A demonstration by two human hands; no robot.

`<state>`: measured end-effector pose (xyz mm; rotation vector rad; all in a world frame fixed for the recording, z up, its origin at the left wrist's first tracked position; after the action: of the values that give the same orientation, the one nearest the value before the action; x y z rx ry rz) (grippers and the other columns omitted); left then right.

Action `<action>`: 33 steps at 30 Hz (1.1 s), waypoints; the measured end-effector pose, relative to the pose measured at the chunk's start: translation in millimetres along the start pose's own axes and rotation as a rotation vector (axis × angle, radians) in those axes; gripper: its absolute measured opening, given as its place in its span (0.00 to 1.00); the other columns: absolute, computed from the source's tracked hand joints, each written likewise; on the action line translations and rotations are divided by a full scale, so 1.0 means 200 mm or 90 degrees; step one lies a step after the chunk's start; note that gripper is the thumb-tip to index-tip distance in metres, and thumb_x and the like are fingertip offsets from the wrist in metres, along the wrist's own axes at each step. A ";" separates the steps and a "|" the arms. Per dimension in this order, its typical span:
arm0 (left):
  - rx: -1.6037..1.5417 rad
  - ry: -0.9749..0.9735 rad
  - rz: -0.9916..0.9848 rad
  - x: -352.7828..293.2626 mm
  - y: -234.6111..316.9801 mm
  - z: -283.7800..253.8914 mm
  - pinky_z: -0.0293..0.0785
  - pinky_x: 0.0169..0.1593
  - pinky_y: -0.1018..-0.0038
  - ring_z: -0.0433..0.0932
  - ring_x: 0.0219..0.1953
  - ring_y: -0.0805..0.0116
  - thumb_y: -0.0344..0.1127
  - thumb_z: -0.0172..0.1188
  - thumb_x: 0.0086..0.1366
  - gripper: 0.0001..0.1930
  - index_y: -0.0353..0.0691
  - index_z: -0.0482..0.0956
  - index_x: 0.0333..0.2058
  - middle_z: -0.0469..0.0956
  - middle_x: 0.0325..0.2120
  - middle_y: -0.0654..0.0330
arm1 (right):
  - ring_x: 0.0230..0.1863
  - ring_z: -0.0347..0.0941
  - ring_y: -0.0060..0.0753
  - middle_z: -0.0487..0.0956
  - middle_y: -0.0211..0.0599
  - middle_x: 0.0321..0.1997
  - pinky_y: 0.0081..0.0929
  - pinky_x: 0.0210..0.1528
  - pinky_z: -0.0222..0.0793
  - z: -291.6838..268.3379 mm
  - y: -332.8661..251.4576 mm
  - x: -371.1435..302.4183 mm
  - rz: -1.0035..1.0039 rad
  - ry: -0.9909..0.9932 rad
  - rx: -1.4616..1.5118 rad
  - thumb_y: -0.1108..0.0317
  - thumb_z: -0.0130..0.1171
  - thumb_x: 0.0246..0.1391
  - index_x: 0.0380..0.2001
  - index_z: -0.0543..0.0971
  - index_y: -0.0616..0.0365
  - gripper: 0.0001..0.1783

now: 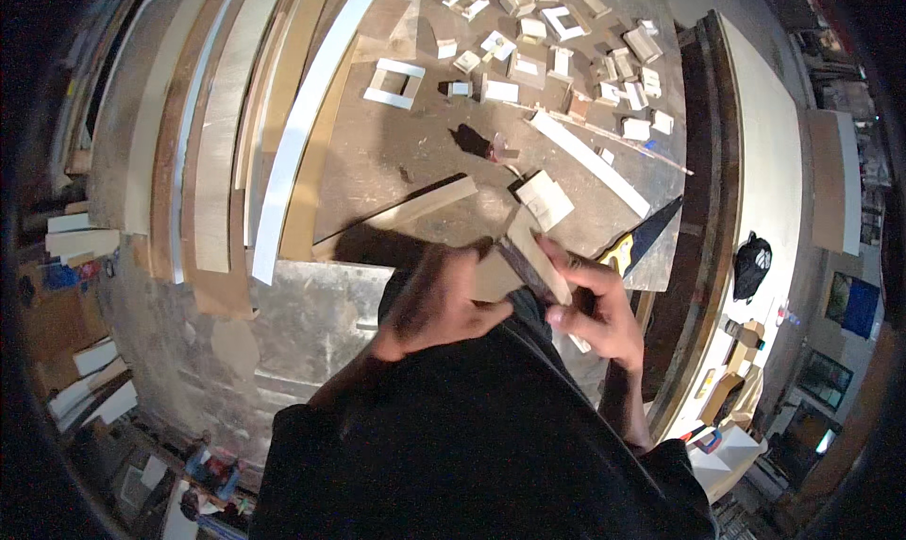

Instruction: The person cuts wooden blocks with a hand saw, applies adhesive to the pieces using a wooden stick, and joins the blocks together by hand.

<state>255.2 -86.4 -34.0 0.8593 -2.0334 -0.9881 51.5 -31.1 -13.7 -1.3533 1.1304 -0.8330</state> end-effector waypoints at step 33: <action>0.092 -0.007 -0.038 -0.08 -0.16 0.01 0.76 0.44 0.56 0.81 0.37 0.39 0.39 0.75 0.49 0.33 0.23 0.76 0.50 0.80 0.34 0.41 | 0.71 0.66 0.43 0.75 0.57 0.66 0.41 0.73 0.57 0.07 -0.09 0.20 0.132 0.058 0.071 0.68 0.69 0.53 0.59 0.77 0.71 0.30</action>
<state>270.8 -88.4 -65.7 0.9978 -2.1190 -0.8883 79.3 -66.4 -3.7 -1.0942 1.2529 -0.7995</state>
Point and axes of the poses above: each hand's wrist, its own x-axis towards the middle knuckle, its own z-axis out of the palm, y = z × x, the point moved 3 cm from there along x, towards the middle knuckle
